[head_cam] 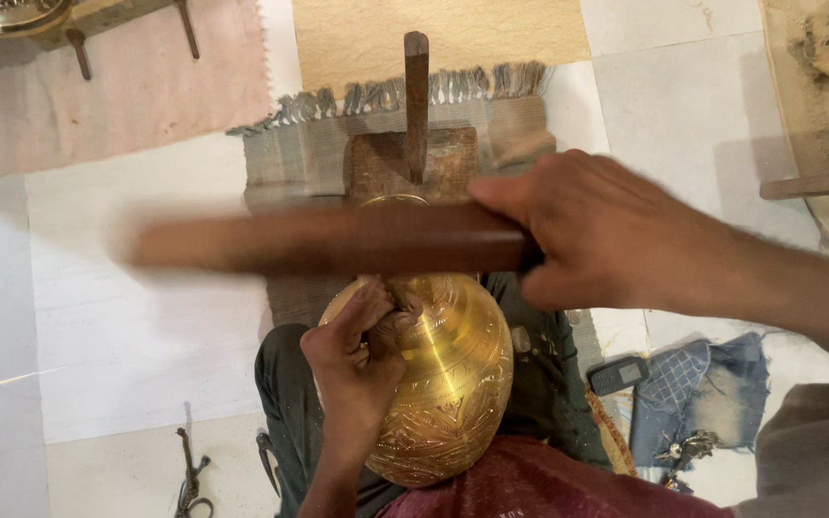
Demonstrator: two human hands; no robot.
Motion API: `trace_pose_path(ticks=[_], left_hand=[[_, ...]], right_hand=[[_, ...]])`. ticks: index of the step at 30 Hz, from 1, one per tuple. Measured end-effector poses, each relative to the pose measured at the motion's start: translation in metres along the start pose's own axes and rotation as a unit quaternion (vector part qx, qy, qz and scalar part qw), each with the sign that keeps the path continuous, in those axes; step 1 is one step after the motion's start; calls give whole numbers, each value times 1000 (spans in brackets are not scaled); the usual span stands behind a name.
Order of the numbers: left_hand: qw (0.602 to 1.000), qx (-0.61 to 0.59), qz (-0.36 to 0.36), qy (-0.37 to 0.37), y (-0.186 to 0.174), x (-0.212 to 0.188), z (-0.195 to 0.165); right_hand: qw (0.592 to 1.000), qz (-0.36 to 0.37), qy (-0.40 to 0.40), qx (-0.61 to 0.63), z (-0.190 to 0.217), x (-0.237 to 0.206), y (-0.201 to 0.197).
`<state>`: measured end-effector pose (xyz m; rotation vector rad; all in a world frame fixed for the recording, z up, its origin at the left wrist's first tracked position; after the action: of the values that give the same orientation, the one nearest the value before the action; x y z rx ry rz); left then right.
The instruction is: The person sits on the floor and uses a wooden mallet and a metal chisel to engrave decorative patterns onto the neck of a brass vessel. They repeatedly strike the chisel to create fine lines and motifs on the metal surface.
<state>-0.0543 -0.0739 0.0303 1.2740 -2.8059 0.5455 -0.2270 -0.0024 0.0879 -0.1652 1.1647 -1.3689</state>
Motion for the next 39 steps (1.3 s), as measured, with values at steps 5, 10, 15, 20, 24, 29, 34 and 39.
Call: trace_pose_path(ticks=[5,10,15,20,24,29,34,39], left_hand=[[993,75,40,-85,7,-4,20],[998,54,1,-8,2,-1,7],[998,56,13,19,3,-8,14],[979,-3,-129,157,-21,-14,8],[983,-133,-18,128,-8,1,23],[998,12,28,46,1,1,23],[995,76,9,57,-1,-2,5],[999,44,0,15,-2,-1,14]], right_hand=[[999,-17,-27,-26,-5,2,4],[998,-8,-3,-61,-15,-2,7],[999,8,30,-10,-33,-7,11],[958,-146,-125,211,-49,-6,21],[865,-198,-93,451,-93,2,73],[890,-231,-71,388,-106,-8,98],[930,-180,-148,284,-81,-18,72],[940,-182,-221,184,-15,-32,3]])
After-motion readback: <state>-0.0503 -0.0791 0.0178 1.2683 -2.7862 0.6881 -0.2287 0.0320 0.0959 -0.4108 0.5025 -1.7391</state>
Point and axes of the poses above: each hand's wrist, its own x-axis towards the middle knuckle, its own y-axis out of the palm, z = x × y, the point moved 10 cm from there along x, towards the middle knuckle, and after that the axes turned 9 degrees about x, right-handed, at the moved point
